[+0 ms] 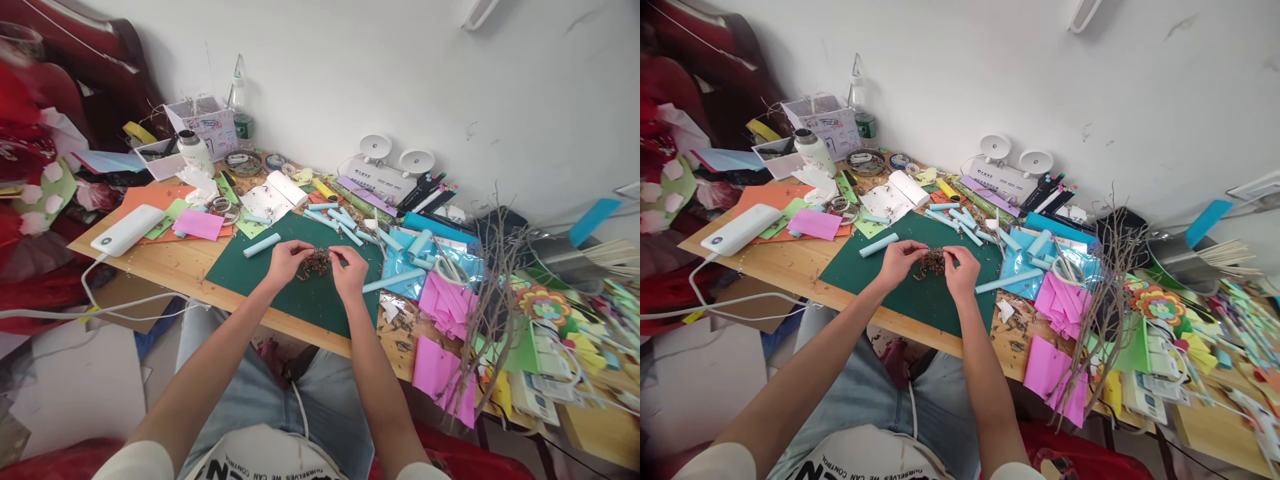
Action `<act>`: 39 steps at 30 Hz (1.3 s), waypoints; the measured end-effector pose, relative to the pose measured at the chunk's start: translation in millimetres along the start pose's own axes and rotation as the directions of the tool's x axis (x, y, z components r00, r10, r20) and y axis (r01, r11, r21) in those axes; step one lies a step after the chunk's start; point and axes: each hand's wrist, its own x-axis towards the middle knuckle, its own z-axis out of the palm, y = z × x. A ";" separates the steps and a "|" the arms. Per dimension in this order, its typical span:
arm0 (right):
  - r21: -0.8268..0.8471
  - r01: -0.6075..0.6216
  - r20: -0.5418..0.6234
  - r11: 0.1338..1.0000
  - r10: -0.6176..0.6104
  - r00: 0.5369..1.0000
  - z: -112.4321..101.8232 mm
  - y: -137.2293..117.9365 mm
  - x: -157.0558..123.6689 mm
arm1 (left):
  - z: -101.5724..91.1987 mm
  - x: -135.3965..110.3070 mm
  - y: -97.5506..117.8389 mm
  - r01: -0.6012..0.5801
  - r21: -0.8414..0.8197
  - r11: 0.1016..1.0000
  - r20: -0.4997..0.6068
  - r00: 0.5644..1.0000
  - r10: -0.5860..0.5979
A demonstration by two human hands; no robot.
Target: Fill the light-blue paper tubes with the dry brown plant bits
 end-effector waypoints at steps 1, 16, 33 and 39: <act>0.004 -0.017 0.020 1.000 0.017 1.000 -0.8 0.9 0.6 | 0.5 -0.7 -2.7 0.008 -0.041 0.999 -0.010 1.000 -0.008; 0.093 -0.014 0.161 0.996 -0.001 0.987 8.4 10.1 -3.0 | 12.8 -10.7 -14.2 0.035 -0.186 0.982 -0.007 0.999 -0.037; 0.420 -0.431 0.157 0.799 0.404 0.901 22.3 10.6 -4.7 | 20.7 -8.0 -6.4 -0.029 -0.151 0.988 -0.028 0.999 0.025; 0.414 -0.419 0.058 0.809 0.435 0.898 15.4 16.7 1.7 | 24.2 -4.6 -10.4 0.043 -0.280 0.959 -0.070 0.995 -0.065</act>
